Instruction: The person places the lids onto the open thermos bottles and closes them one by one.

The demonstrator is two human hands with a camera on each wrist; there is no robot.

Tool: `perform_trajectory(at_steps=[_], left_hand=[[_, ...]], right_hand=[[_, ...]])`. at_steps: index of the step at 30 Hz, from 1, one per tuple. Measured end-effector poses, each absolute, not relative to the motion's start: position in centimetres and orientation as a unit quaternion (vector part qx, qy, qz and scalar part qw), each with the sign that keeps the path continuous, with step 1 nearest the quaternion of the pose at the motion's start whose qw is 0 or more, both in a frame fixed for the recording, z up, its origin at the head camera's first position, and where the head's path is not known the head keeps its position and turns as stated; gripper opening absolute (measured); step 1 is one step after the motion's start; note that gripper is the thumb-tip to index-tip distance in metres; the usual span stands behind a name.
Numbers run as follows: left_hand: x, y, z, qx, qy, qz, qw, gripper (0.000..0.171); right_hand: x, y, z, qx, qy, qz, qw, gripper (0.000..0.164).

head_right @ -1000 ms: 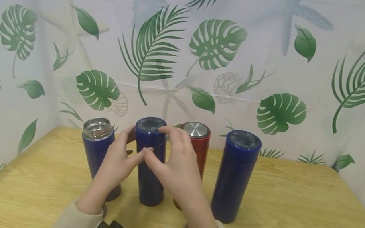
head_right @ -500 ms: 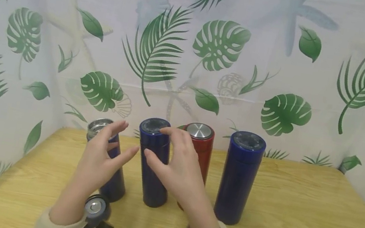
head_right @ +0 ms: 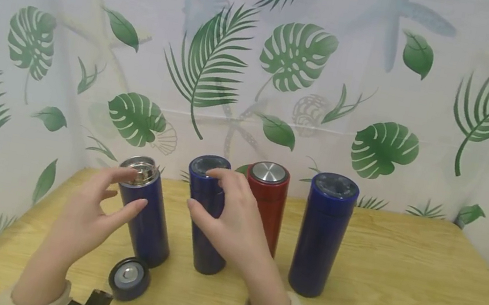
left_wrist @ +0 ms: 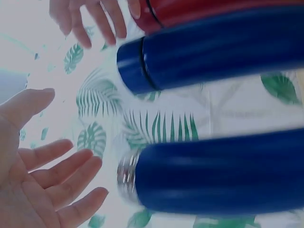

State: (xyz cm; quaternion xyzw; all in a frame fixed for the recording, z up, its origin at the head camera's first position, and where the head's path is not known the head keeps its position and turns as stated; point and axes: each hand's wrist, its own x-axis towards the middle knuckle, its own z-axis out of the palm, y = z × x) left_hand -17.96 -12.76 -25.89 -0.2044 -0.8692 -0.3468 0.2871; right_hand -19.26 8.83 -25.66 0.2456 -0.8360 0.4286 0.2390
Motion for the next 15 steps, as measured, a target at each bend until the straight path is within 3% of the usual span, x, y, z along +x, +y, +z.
perform_trajectory(at_steps=[15], left_hand=[[-17.1, -18.7, -25.5, -0.182, -0.917, -0.280, 0.217, 0.044]], right_hand=[[-20.0, 4.8, -25.5, 0.267, -0.806, 0.482, 0.217, 0.040]])
